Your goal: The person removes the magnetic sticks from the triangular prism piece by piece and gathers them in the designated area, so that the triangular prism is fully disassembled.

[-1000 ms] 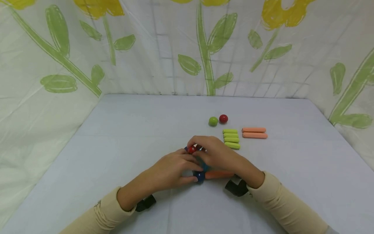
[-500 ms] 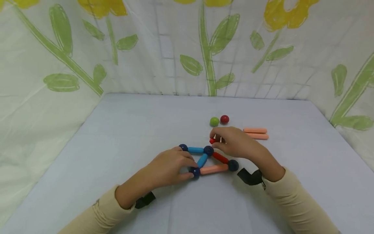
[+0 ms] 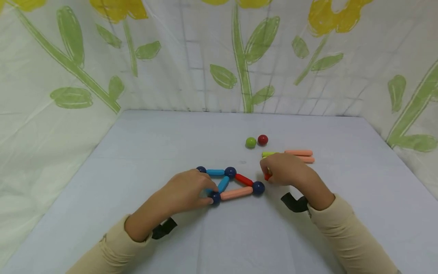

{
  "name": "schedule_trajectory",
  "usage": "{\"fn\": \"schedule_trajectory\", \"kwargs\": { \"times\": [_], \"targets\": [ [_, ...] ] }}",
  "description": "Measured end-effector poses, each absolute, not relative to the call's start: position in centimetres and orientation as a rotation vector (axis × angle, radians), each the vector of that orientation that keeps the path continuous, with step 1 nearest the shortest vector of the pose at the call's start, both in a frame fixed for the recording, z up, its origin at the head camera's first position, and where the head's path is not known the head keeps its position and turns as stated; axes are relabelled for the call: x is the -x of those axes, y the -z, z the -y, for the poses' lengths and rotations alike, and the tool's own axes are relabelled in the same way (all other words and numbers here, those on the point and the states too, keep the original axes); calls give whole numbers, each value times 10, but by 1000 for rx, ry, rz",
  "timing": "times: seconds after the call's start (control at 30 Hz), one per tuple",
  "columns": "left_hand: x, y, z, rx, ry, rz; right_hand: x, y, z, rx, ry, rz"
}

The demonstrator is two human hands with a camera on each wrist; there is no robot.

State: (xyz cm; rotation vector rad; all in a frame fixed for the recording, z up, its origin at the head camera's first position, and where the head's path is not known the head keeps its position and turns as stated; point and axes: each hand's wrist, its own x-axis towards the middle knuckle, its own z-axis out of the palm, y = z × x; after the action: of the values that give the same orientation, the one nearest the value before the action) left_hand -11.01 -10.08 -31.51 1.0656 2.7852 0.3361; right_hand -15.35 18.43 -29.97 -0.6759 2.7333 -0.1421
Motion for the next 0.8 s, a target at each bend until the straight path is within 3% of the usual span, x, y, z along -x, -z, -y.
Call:
{"fn": "schedule_trajectory", "kwargs": {
  "times": [0.8],
  "targets": [
    [111,314,106,-1077,-331,-2796,161,310,-191,753,140,-2861]
  ]
}}
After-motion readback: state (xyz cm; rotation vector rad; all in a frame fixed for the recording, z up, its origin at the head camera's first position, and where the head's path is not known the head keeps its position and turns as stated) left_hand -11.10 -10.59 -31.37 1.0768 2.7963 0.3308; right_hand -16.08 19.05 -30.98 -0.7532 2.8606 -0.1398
